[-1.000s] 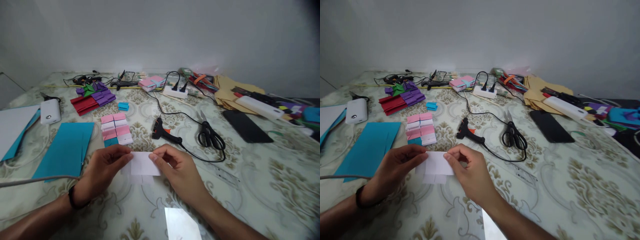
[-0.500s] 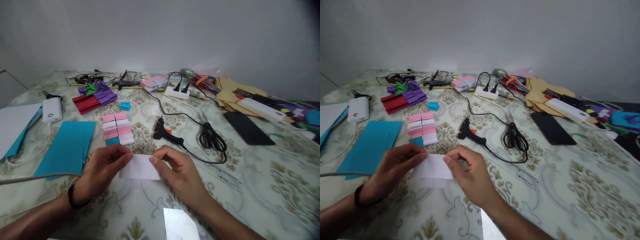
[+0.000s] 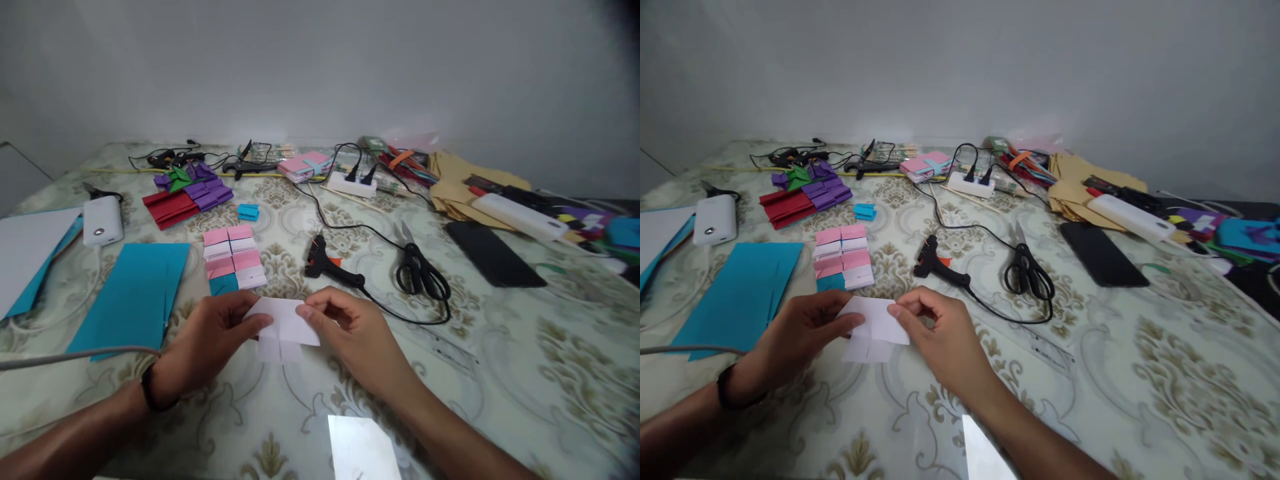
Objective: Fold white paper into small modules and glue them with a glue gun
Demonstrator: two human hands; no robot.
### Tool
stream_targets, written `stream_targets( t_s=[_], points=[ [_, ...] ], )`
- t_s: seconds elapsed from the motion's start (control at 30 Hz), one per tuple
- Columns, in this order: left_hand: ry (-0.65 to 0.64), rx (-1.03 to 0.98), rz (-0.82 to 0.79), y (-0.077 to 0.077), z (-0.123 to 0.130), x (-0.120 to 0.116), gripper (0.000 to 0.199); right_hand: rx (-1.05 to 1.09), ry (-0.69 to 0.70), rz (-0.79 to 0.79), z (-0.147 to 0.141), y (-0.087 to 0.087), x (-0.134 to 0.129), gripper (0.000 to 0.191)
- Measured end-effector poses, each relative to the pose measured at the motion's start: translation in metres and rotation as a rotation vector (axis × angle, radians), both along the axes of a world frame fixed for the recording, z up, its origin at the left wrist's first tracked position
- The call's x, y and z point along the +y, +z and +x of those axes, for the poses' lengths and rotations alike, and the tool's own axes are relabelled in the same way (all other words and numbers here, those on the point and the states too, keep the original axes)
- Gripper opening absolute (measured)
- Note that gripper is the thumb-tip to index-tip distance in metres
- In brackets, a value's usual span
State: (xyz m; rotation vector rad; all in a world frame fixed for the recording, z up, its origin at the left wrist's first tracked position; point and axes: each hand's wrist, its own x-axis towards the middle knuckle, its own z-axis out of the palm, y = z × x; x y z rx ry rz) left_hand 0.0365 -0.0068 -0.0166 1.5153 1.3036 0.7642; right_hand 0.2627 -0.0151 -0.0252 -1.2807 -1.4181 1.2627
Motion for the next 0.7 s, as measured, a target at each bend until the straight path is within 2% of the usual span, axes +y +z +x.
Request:
stream_targets(
  t_s=[0.2, 0.4, 0.53, 0.7],
  points=[
    [0.011, 0.013, 0.004, 0.0101, 0.0009, 0.0013, 0.027, -0.049, 0.056, -0.017, 0.0017, 0.0063, 0.0003, 0.028],
    [-0.041, -0.002, -0.020, 0.0042, -0.0028, -0.0016, 0.023, -0.046, 0.091, 0.005, 0.0037, 0.0081, -0.0005, 0.028],
    [-0.116, -0.013, -0.072, 0.0015, -0.0033, -0.0010, 0.032, -0.044, 0.123, 0.025, 0.0021, 0.0096, -0.0022, 0.027],
    [-0.130, 0.117, 0.033, 0.0070, -0.0019, -0.0010, 0.037, -0.057, 0.149, 0.028, -0.0029, 0.0093, -0.0044, 0.024]
  ],
)
